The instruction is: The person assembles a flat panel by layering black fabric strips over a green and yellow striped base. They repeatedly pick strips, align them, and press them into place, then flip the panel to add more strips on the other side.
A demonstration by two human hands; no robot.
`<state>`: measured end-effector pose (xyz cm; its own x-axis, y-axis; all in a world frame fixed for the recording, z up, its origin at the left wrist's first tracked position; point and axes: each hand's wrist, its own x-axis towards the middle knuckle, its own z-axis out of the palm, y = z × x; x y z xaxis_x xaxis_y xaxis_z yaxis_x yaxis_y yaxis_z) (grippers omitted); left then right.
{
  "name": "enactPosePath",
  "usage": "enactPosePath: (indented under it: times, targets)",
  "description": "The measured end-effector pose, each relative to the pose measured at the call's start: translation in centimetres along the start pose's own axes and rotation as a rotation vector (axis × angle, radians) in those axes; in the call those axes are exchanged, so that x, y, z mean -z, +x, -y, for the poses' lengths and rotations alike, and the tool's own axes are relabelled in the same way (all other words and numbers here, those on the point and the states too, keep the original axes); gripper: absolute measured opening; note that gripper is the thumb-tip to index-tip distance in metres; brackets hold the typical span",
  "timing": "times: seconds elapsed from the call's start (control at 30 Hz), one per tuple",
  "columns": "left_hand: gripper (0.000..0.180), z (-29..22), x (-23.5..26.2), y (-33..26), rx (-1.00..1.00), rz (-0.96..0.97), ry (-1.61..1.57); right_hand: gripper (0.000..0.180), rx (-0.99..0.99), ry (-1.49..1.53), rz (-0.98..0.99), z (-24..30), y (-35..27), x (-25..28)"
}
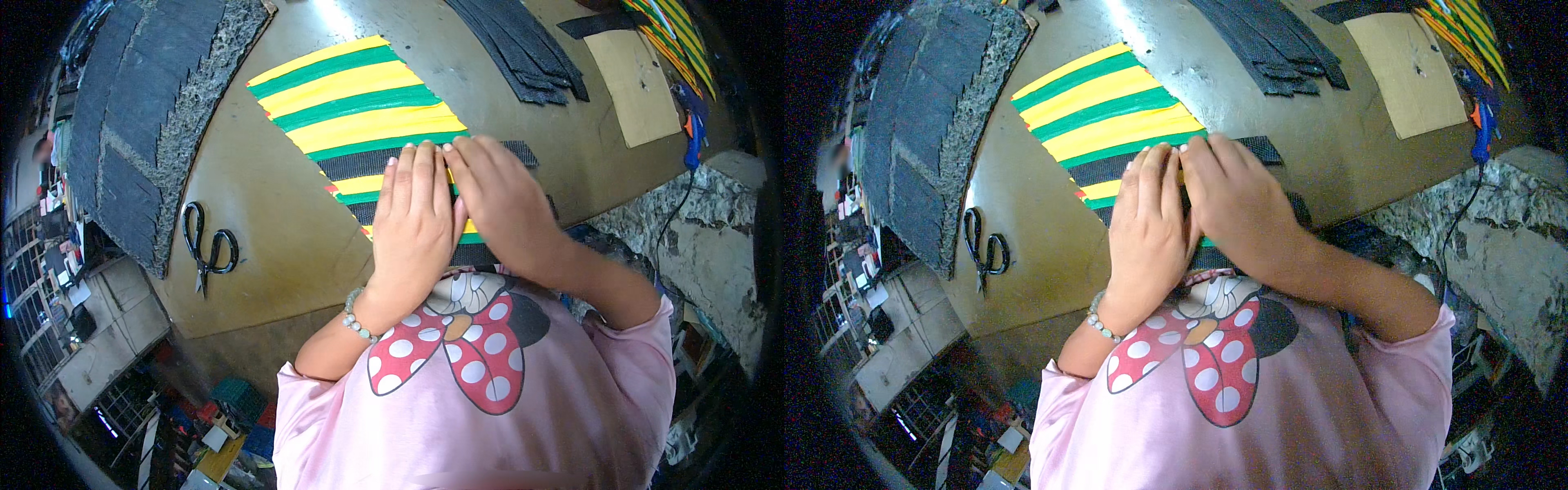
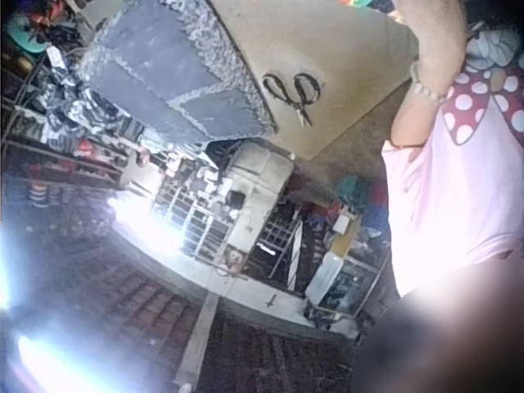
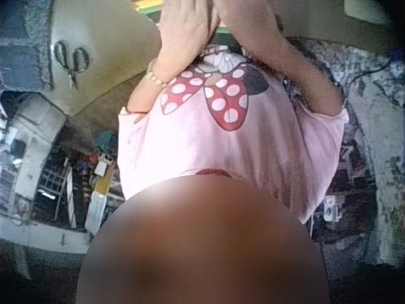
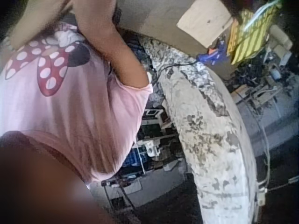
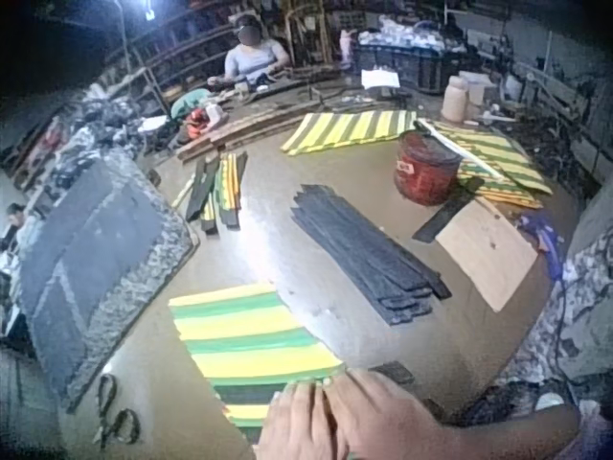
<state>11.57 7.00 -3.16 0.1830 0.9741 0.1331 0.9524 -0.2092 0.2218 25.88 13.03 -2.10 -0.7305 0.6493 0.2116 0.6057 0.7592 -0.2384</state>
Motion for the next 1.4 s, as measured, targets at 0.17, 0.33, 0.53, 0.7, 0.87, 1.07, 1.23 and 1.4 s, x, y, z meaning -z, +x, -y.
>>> enactPosePath:
  times: [0.17, 0.33, 0.53, 0.7, 0.87, 1.07, 1.23, 1.4]
  targets:
    - [0.042, 2.8, 1.6, -1.1, 0.086, -0.026, -0.198, 0.049, -0.003, -0.074, -0.019, 0.4, -1.5, -1.3]
    - [0.032, 6.5, 2.4, -3.1, 0.107, -0.141, -0.122, 0.046, -0.038, -0.195, 0.025, 1.7, -0.9, -1.4]
    - [0.032, 7.0, 1.8, -3.7, 0.04, -0.14, -0.015, 0.03, 0.043, 0.084, -0.214, 6.6, 2.9, -4.1]
    - [0.031, 7.2, 1.7, -3.9, 0.057, -0.168, -0.012, 0.032, -0.169, 0.178, -0.177, 1.4, -1.1, -1.3]
    - [0.029, 7.0, 1.8, -3.6, 0.07, -0.179, -0.044, 0.028, -0.191, -0.027, 0.013, -0.7, -2.5, 1.1]
    - [0.028, 3.9, 2.0, -5.2, 0.027, -0.188, -0.121, 0.022, -0.263, 0.237, -0.413, -10.2, 3.0, 4.4]
    - [0.024, 3.8, 1.1, -5.7, 0.09, -0.256, -0.214, 0.04, -0.488, 0.115, -0.219, -20.4, 11.9, -0.7]
    - [0.022, 4.4, 0.9, -6.2, 0.175, -0.315, -0.275, 0.041, -0.51, 0.216, -0.155, -24.5, 14.0, -4.0]
